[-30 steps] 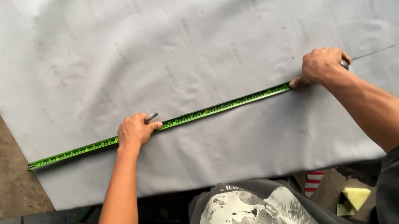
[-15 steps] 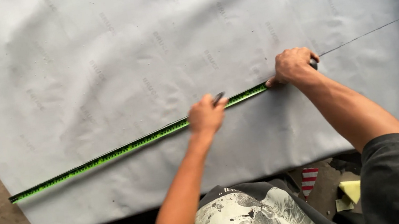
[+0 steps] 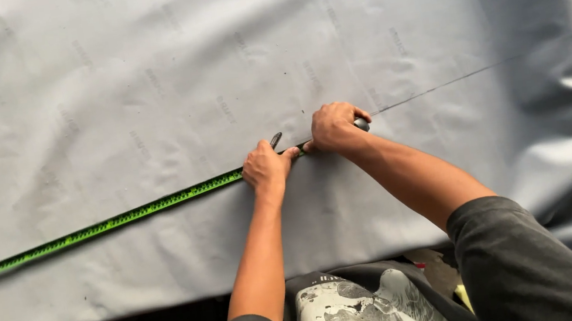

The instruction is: Measuring and marking a large piece of grey fabric on a workbench using a tape measure and a pen.

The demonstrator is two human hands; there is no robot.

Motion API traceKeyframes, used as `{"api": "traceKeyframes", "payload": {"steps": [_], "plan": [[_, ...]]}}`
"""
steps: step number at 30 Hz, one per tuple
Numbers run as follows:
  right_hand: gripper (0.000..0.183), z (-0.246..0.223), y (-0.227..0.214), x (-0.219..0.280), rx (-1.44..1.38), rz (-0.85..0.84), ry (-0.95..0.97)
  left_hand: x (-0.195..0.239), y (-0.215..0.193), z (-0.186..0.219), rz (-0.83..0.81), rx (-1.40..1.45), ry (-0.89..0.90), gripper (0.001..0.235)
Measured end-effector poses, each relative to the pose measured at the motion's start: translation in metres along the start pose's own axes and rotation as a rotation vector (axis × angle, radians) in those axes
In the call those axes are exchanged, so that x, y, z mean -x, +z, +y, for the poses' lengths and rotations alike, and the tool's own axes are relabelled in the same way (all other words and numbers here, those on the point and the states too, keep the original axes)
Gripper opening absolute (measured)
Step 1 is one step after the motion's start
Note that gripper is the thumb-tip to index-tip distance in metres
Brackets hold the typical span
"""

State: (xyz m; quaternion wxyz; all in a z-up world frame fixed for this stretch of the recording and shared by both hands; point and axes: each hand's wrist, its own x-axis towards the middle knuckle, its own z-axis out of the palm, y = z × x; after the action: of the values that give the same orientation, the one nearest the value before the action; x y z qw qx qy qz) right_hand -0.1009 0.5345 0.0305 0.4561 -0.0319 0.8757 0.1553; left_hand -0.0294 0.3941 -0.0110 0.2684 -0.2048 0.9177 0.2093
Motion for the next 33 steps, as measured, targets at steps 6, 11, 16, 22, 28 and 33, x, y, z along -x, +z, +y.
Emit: {"api": "traceKeyframes", "payload": {"steps": [6,11,16,22,28,33], "plan": [[0.089,0.038,0.000,0.014,0.029,0.069,-0.099,0.005,-0.025,0.027,-0.087,-0.046,-0.169,0.066],[0.091,0.143,0.010,-0.003,-0.013,0.089,-0.109,0.012,-0.031,0.035,-0.086,-0.037,-0.205,0.066],[0.090,0.251,0.027,-0.010,0.069,0.160,-0.008,0.010,-0.027,0.035,-0.080,-0.028,-0.221,0.068],[0.092,0.307,0.036,0.006,0.096,0.120,0.121,0.014,-0.030,0.040,-0.088,-0.009,-0.238,0.066],[0.089,0.307,0.052,-0.018,0.084,0.148,0.117,0.013,-0.031,0.041,-0.078,-0.036,-0.256,0.066],[0.091,0.308,0.055,-0.024,0.116,0.164,0.126,0.015,-0.030,0.040,-0.089,-0.030,-0.263,0.065]]}}
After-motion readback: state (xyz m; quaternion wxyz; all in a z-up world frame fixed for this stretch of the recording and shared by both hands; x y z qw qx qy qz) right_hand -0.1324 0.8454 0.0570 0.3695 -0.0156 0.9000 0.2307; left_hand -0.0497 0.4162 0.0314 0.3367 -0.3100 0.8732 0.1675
